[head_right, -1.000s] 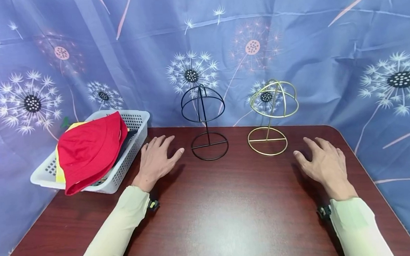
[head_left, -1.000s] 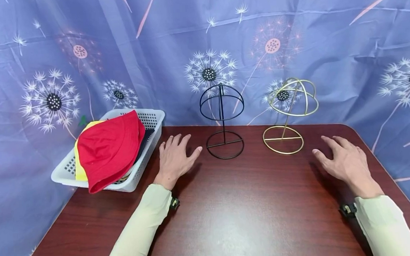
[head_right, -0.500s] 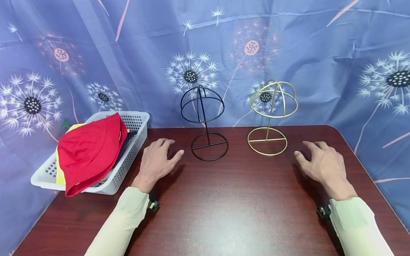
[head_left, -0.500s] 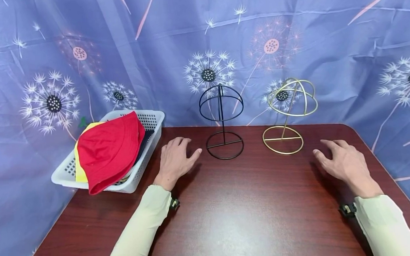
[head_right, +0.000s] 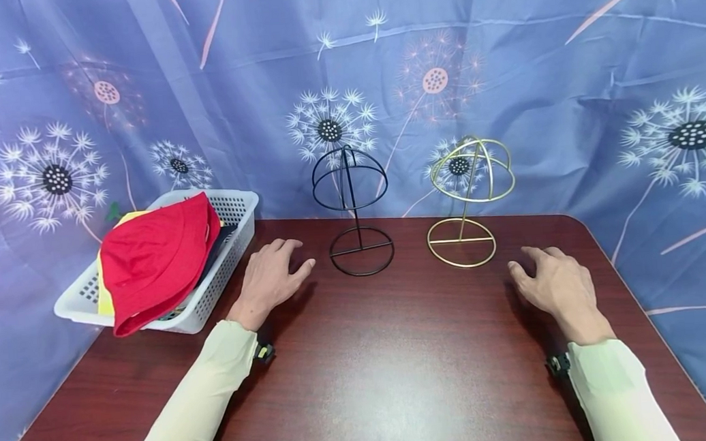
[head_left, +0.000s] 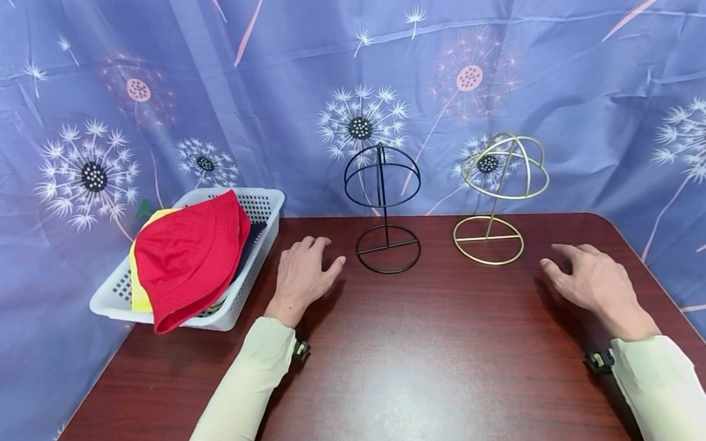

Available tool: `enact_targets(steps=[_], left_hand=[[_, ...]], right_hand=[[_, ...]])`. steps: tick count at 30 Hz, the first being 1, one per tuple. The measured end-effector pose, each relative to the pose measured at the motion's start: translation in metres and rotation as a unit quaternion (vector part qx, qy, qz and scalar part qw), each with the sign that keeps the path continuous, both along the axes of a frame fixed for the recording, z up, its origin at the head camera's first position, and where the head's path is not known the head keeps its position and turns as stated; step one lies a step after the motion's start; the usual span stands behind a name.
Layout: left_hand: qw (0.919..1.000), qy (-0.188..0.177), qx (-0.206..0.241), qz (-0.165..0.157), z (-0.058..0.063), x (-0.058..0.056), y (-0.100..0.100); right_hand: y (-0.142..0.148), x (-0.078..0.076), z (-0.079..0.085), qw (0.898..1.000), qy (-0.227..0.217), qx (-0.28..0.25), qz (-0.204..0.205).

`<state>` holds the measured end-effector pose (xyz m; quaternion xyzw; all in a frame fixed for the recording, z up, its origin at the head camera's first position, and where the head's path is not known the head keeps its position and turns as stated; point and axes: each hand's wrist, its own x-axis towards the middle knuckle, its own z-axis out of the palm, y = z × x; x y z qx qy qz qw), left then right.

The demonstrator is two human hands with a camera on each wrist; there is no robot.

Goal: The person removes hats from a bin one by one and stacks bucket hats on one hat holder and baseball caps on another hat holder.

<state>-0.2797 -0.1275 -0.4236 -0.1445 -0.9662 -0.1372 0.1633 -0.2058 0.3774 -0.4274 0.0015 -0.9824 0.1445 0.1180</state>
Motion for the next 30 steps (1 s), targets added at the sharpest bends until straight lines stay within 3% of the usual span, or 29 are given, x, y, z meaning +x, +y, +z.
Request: enact_targets(steps=[19,30], left_hand=[[0.9999,-0.011,0.006,0.002,0.005,0.003,0.001],[0.9995,-0.007,0.026,-0.015,0.008,0.005,0.002]], right_hand=[[-0.004,-0.002,0.001,1.000,-0.005,0.002,-0.004],[-0.015,-0.002,0.001,1.000,-0.004,0.006,0.012]])
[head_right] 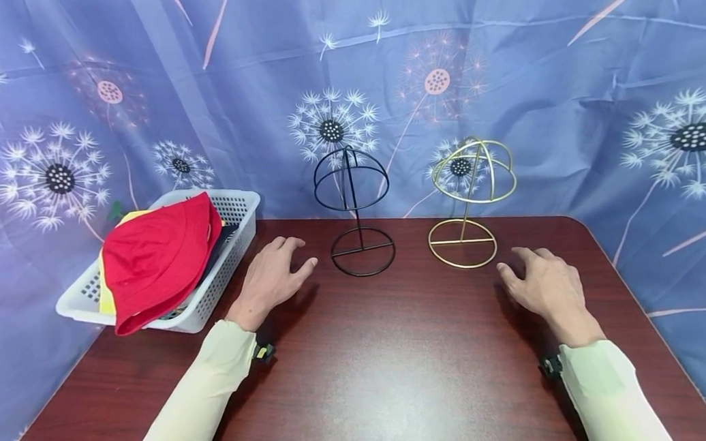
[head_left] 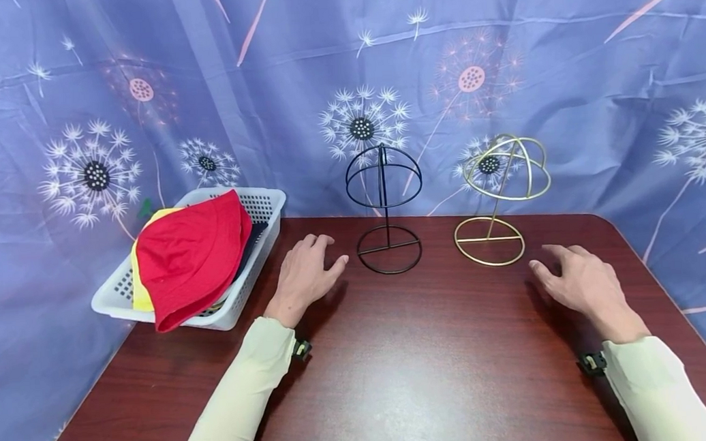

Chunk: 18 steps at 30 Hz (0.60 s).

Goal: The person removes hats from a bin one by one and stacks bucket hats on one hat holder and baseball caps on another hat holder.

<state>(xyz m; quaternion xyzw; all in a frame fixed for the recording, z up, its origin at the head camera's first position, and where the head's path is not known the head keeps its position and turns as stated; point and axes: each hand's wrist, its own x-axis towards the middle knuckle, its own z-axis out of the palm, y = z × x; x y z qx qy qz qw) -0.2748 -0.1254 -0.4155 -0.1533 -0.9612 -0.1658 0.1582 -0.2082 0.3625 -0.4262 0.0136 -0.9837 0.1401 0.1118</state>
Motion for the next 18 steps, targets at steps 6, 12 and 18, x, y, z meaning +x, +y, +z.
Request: enact_targets(steps=[6,12,18], left_hand=[[1.0000,-0.004,-0.001,0.000,0.003,0.002,-0.001],[0.9999,-0.001,0.006,-0.011,0.010,0.005,0.002],[0.9995,0.013,0.019,-0.021,0.019,0.010,-0.001]], right_hand=[[-0.006,-0.001,0.002,1.000,0.006,-0.001,0.003],[-0.017,-0.004,0.004,1.000,0.019,-0.002,0.011],[-0.034,-0.008,0.007,1.000,0.024,-0.003,0.019]])
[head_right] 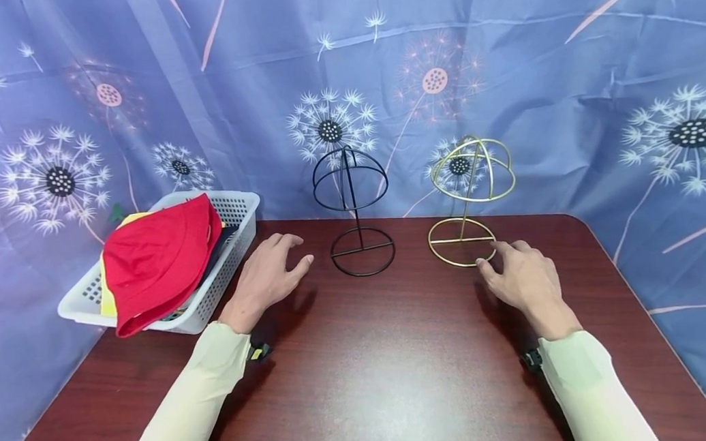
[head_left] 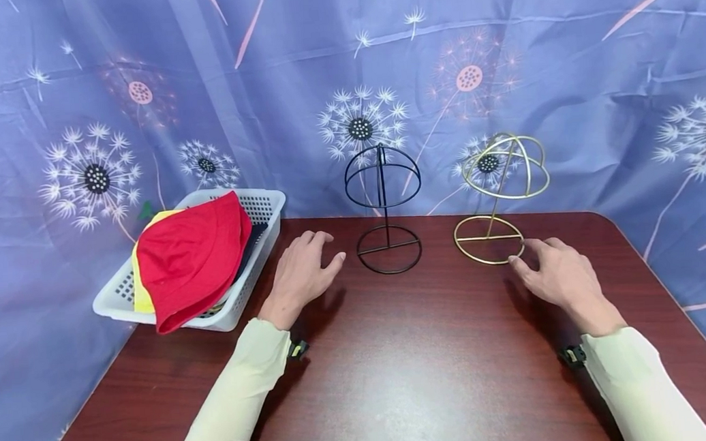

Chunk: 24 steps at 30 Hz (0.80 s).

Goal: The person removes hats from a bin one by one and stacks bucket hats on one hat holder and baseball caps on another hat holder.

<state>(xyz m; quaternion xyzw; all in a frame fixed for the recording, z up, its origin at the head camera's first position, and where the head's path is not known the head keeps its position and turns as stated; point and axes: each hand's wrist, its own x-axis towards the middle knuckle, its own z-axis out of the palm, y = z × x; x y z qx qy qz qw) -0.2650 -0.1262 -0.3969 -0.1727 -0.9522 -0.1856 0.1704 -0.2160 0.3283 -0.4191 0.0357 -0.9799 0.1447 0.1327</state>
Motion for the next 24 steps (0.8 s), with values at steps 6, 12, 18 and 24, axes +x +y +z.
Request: enact_targets(steps=[6,12,18,24], left_hand=[[0.9999,0.003,0.008,-0.007,0.007,0.004,-0.004],[0.9993,-0.025,0.025,-0.009,0.018,0.008,-0.005],[0.9992,-0.025,0.029,-0.009,0.022,0.013,-0.009],[0.9993,-0.015,0.030,-0.015,0.028,0.016,-0.013]], right_hand=[[-0.017,-0.003,0.002,1.000,0.005,-0.005,0.009],[-0.028,-0.005,0.007,1.000,0.017,-0.017,0.016],[-0.038,-0.009,0.009,0.999,0.026,-0.018,0.031],[-0.051,-0.013,0.015,0.999,0.019,-0.026,0.033]])
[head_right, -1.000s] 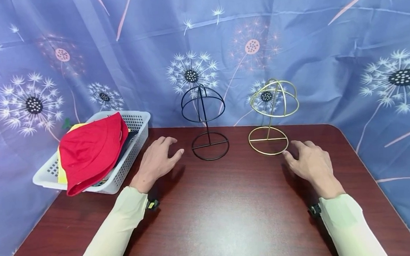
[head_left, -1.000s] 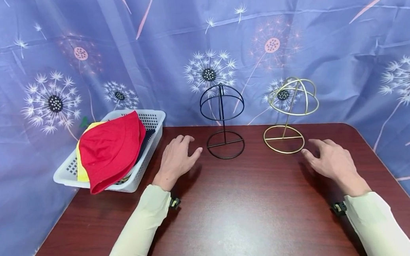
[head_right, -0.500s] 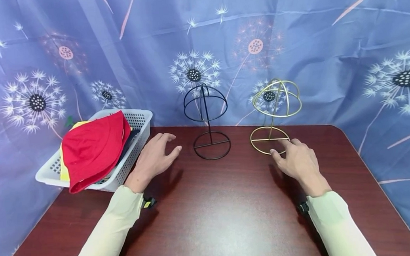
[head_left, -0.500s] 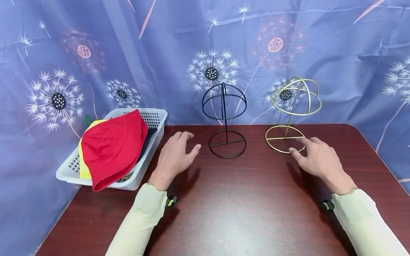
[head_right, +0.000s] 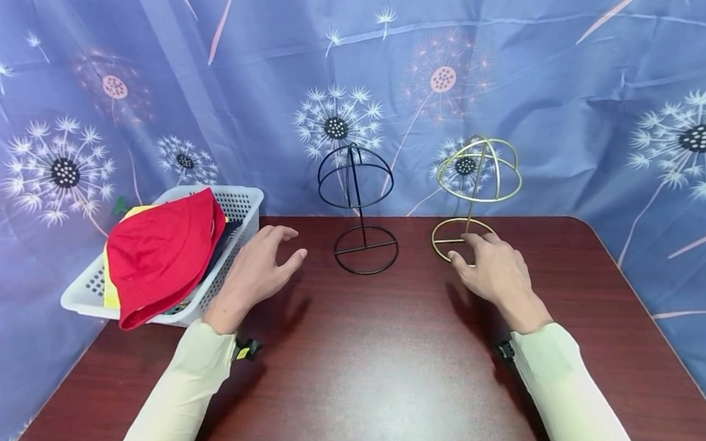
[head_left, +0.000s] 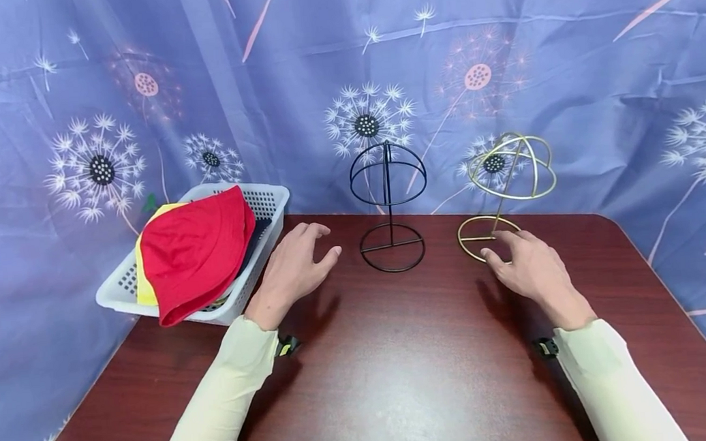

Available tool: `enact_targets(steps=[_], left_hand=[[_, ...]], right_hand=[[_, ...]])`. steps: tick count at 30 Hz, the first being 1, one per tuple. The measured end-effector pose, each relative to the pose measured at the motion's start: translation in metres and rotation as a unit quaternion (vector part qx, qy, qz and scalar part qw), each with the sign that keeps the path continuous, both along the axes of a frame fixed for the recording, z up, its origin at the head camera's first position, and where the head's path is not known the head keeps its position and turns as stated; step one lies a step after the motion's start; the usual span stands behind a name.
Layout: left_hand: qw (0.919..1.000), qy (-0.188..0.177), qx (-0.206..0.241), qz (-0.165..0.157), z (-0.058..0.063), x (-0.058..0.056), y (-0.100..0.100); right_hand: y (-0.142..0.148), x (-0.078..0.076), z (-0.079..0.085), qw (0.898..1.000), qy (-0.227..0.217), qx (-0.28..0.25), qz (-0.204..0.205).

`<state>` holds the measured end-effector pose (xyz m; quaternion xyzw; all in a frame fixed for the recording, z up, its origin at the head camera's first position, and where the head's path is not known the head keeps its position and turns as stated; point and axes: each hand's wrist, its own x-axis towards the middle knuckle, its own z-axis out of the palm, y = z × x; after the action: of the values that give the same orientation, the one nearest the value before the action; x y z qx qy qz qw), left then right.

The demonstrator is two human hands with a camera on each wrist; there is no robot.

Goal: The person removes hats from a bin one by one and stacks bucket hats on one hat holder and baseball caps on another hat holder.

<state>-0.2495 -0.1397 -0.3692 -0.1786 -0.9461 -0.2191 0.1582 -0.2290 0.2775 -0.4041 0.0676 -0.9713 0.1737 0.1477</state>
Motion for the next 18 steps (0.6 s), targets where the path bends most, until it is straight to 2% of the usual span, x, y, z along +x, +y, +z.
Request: enact_targets(steps=[7,18], left_hand=[[1.0000,-0.001,0.000,-0.001,0.006,0.003,-0.006],[0.9992,0.007,0.023,-0.033,0.017,0.013,-0.021]], right_hand=[[-0.018,-0.004,0.006,1.000,-0.007,-0.001,0.014],[-0.048,-0.011,0.011,0.999,-0.010,-0.014,0.039]])
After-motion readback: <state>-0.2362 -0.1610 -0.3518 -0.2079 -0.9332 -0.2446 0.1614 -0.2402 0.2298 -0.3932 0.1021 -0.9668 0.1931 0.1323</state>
